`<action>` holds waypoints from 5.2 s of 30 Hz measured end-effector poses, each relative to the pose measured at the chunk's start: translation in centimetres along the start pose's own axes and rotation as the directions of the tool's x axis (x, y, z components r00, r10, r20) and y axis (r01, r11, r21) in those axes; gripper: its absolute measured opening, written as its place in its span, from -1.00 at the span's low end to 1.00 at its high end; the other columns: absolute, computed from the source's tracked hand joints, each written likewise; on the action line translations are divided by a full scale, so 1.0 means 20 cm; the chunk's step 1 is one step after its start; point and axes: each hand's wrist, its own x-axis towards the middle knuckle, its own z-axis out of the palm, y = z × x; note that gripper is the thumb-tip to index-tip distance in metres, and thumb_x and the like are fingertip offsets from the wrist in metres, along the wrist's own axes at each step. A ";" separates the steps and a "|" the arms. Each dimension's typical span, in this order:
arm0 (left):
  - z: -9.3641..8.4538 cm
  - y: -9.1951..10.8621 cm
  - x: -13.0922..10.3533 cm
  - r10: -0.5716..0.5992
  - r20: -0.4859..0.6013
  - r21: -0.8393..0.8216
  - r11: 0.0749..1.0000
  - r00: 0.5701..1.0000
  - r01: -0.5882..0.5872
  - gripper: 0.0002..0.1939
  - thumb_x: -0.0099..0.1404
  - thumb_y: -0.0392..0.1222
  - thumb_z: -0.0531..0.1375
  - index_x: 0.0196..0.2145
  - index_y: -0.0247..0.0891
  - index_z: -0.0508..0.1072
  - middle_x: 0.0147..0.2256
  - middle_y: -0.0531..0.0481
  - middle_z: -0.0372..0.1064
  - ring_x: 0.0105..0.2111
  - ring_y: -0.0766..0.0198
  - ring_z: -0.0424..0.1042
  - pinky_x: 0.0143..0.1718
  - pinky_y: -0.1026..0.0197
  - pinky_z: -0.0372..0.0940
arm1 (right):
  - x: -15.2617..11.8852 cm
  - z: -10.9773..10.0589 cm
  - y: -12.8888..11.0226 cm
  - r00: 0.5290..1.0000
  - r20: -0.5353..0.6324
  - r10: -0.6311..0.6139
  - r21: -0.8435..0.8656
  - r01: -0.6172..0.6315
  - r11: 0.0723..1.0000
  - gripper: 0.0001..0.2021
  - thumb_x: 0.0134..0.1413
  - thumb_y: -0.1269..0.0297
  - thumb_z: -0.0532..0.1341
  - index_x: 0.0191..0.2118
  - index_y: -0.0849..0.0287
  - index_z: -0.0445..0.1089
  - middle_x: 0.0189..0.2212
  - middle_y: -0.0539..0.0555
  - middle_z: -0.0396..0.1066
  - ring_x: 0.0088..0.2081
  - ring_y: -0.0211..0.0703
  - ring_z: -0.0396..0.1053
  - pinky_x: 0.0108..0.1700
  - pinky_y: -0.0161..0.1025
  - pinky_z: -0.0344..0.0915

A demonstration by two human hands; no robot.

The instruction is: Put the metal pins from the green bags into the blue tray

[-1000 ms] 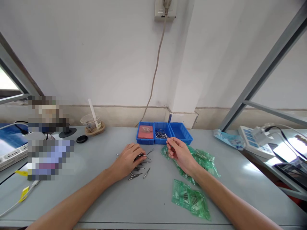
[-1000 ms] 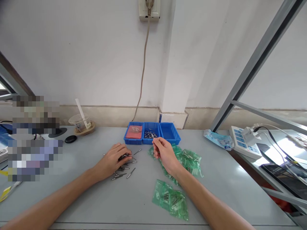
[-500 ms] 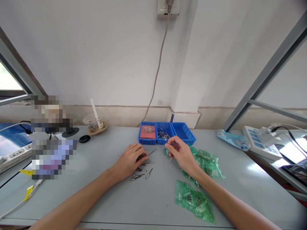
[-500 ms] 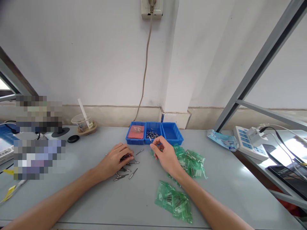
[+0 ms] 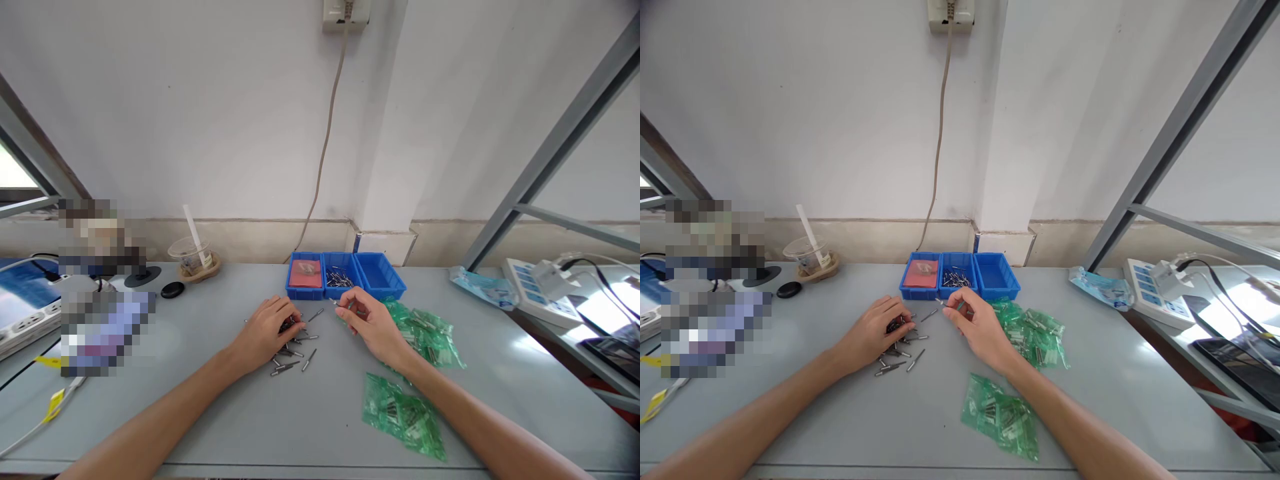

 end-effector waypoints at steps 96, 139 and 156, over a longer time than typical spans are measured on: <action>0.10 0.12 -0.10 -0.107 0.065 0.036 0.994 0.992 0.105 -0.46 0.48 0.12 0.19 0.30 -0.13 0.28 0.34 -0.16 0.18 0.38 -0.09 0.12 0.37 -0.27 0.16 | 0.01 0.00 0.02 0.999 0.017 -0.036 -0.328 0.039 0.944 -0.85 0.42 0.15 0.13 -0.22 0.05 0.27 -0.36 -0.05 0.38 -0.31 -0.13 0.33 -0.26 -0.20 0.22; 0.09 0.12 -0.04 0.010 0.010 -0.110 0.994 1.000 -0.009 -0.71 0.49 -0.33 0.04 0.06 -0.09 0.43 0.07 -0.08 0.38 0.05 0.10 0.42 0.13 0.00 0.39 | 0.05 -0.06 0.09 0.994 -0.060 0.089 -0.028 -0.091 0.995 -0.72 0.30 0.03 0.29 -0.33 0.08 0.30 -0.47 -0.04 0.41 -0.39 -0.15 0.38 -0.32 -0.22 0.28; 0.11 0.10 -0.06 -0.027 0.042 -0.099 0.995 0.999 0.031 -0.78 0.53 -0.17 0.14 0.08 -0.08 0.44 0.25 -0.13 0.22 0.24 0.00 0.32 0.22 -0.08 0.37 | 0.04 -0.07 -0.03 0.987 -0.029 0.161 0.187 -0.152 0.970 -0.71 0.12 0.10 0.43 -0.39 0.10 0.34 -0.44 -0.01 0.45 -0.38 -0.18 0.36 -0.28 -0.22 0.32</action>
